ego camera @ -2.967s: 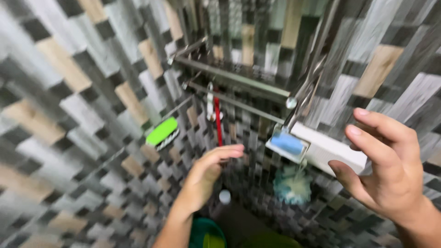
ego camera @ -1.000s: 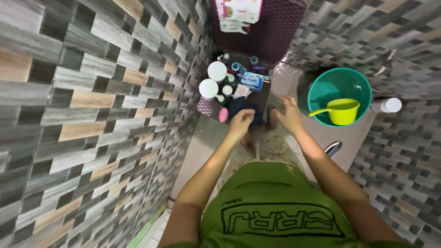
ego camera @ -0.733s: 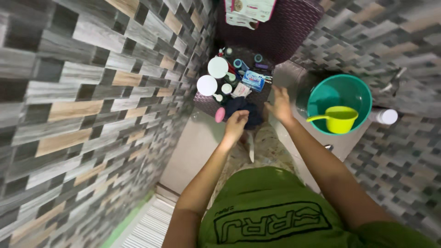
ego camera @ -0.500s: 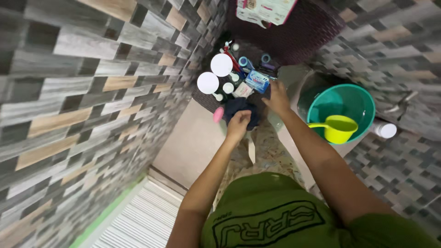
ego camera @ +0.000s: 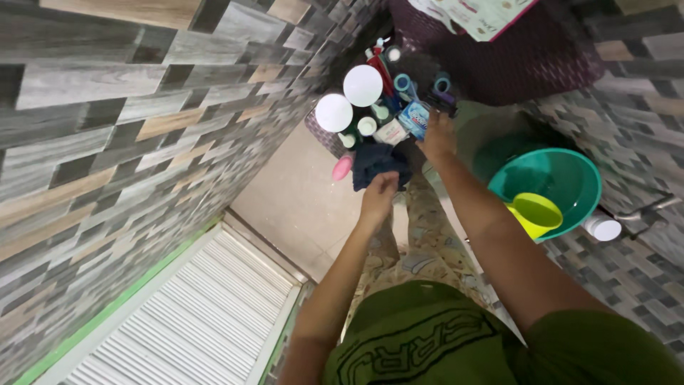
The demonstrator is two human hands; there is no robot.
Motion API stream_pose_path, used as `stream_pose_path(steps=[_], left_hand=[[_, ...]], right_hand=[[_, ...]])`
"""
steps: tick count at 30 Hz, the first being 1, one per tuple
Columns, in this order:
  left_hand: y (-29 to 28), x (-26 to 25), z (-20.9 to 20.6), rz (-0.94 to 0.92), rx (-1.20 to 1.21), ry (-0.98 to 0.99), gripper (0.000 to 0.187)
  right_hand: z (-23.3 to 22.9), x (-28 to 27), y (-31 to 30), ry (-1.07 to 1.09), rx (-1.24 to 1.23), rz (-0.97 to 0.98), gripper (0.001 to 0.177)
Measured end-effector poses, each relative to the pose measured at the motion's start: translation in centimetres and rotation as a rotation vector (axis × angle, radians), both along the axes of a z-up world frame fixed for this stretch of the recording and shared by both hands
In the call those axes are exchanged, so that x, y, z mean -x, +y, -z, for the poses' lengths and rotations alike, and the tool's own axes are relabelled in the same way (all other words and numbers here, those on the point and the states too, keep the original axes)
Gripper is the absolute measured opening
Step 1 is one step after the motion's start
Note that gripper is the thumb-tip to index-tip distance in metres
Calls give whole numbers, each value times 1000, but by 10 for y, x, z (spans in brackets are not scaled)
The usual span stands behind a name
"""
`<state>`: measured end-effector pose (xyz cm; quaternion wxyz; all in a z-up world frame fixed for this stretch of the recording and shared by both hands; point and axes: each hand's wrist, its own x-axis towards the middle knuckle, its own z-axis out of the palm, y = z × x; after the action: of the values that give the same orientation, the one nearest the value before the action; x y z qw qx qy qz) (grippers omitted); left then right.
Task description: The person repeatedly picks up small boxes of Bioderm and a small white packet from a stool, wipes them with a dark cloth, and places them on a wall-mounted metal rack. The person also handles a green plastic bucket and a yellow scoop on the floor.
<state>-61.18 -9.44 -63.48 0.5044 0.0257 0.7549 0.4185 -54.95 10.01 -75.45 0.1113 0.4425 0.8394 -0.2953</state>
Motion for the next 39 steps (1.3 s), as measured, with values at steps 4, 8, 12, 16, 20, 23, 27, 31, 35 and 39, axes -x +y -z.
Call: stream_pose_path(steps=[4,8,12,16,20,23,27,31,35,39], left_hand=[[-10,-4,9,-71,-68,-35,27],[-12,-3,9,-73,-46,-10,26],[-9,-2,6,-40,-11,-7,28],[-7,3,13,-36,-106,-19,32],[-4,12,19,-25,-173,-33,41],[-9,17,11,-44,-87,-47,64],[-24,20,-5,-111,-18,-143,93],[-54,21,-9,-22,-190,212,86],[-87,38,0,-58,-160,215,85],[-110,59,7,-81,-218,115,87]], right_hand=[[7,0,-1,0,17,25,88],[6,-2,0,23,30,43,78],[-4,-15,-3,153,27,113,85],[-18,-35,-19,231,86,189,83],[-36,-48,-45,295,110,159,76],[-54,-48,-76,405,282,250,73],[-88,-37,-121,524,575,377,69],[-121,-28,-153,559,489,263,71],[-124,-17,-164,708,717,255,64],[-100,-5,-166,700,980,712,42]])
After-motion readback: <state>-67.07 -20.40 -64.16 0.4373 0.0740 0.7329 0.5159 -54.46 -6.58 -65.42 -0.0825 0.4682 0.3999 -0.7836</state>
